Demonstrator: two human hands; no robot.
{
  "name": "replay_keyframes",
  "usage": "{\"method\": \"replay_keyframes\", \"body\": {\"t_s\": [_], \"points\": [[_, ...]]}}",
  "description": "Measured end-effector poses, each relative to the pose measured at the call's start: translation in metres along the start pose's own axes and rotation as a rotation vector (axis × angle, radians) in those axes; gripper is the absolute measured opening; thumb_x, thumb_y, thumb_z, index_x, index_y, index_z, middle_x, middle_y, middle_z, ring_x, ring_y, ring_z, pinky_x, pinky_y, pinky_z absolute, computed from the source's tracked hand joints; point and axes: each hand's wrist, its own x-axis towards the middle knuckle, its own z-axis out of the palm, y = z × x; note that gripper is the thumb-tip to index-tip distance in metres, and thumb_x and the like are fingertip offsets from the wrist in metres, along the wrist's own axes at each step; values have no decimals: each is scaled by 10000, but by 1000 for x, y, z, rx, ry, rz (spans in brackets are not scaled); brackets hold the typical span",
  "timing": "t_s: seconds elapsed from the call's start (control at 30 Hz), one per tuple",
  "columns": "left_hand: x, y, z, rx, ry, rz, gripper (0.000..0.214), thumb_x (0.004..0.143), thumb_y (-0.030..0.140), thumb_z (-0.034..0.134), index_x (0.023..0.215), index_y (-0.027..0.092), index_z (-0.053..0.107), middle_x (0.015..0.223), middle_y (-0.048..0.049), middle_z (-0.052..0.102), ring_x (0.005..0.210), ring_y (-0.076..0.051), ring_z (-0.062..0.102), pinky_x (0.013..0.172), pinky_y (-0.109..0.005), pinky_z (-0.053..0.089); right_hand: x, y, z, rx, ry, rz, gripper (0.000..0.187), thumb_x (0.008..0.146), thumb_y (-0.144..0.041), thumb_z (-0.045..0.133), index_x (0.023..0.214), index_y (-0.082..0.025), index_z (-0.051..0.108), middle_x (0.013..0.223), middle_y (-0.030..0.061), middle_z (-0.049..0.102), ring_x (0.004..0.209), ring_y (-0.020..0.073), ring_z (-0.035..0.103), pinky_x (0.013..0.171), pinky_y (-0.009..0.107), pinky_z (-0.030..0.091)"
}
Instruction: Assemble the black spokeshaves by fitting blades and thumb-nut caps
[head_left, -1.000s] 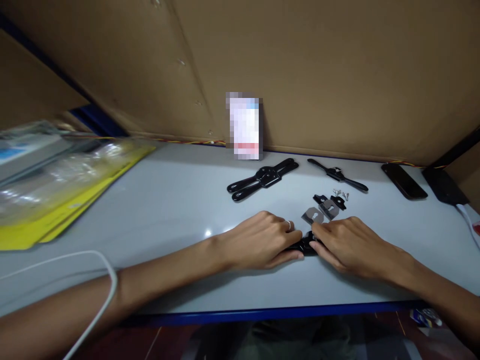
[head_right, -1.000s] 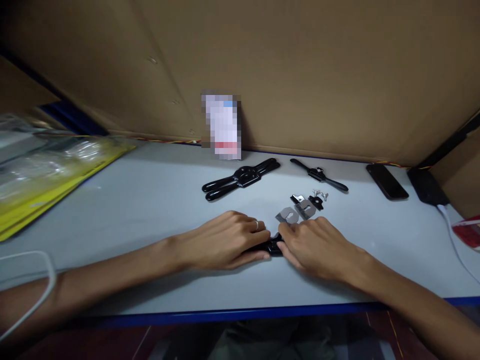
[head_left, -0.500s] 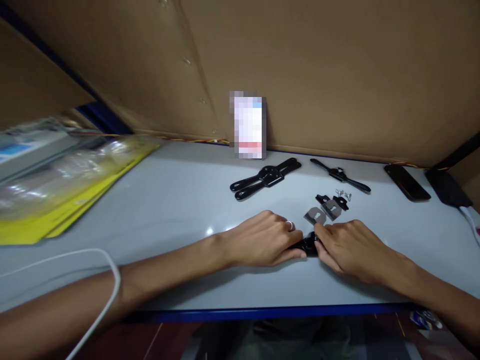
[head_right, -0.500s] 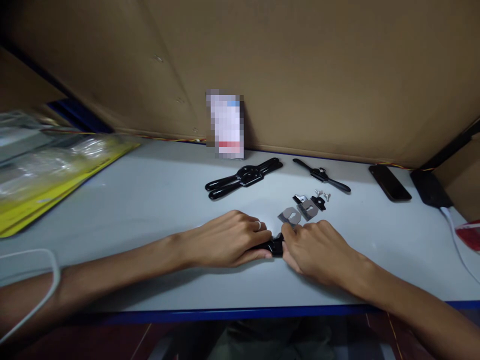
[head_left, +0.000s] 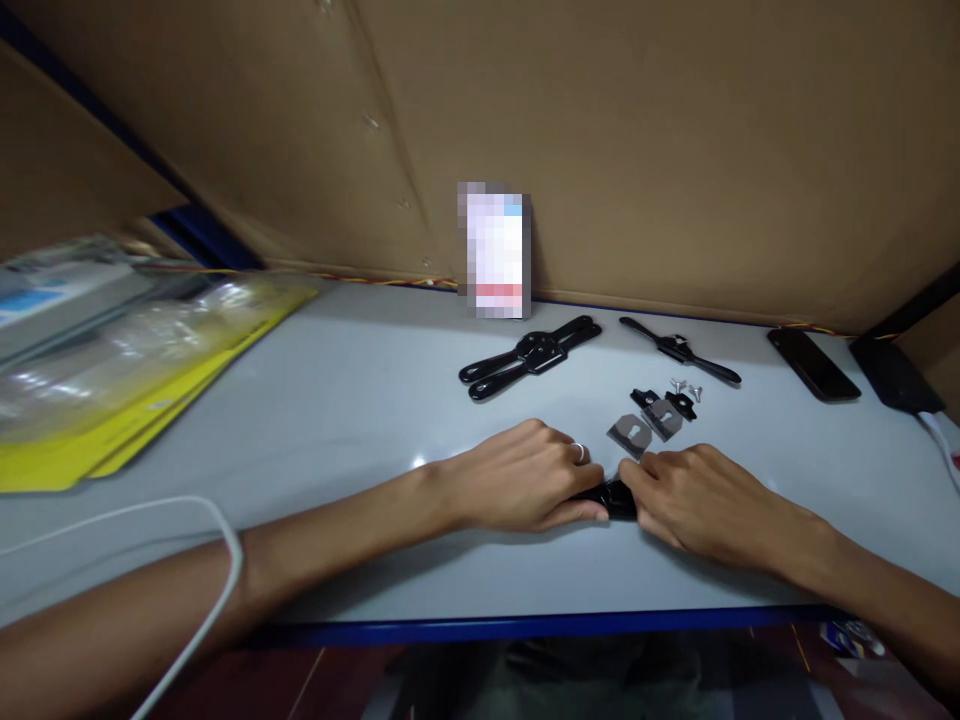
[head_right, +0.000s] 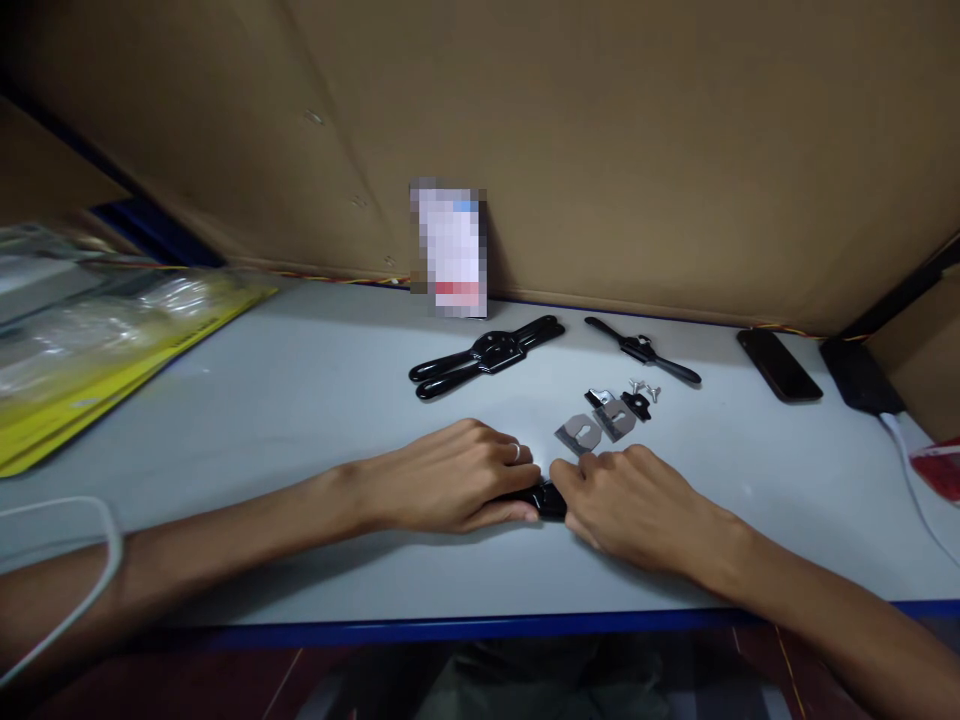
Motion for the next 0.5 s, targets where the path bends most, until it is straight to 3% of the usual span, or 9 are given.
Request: {"method": "replay_keyframes", "body": {"t_s": [0.27, 0.5], "points": [[-2, 0, -2, 10, -53, -4, 540, 1059, 543, 301, 806, 184, 615, 641, -16, 610, 512, -140, 530, 480, -332, 240, -10, 4, -16, -27, 68, -135, 341, 766, 10, 463, 1010, -199, 579, 873, 51, 639, 618, 163, 529, 516, 306, 202], [-1, 0, -3, -6, -35, -6, 548, 1061, 543, 295, 807, 182, 620, 641, -12, 606, 512, -137, 526, 480, -324, 264, -10, -3, -17, 41, 119, -178, 150, 890, -104, 492, 923, -181, 616, 892, 66, 613, 719, 176, 533, 539, 299, 314]]}}
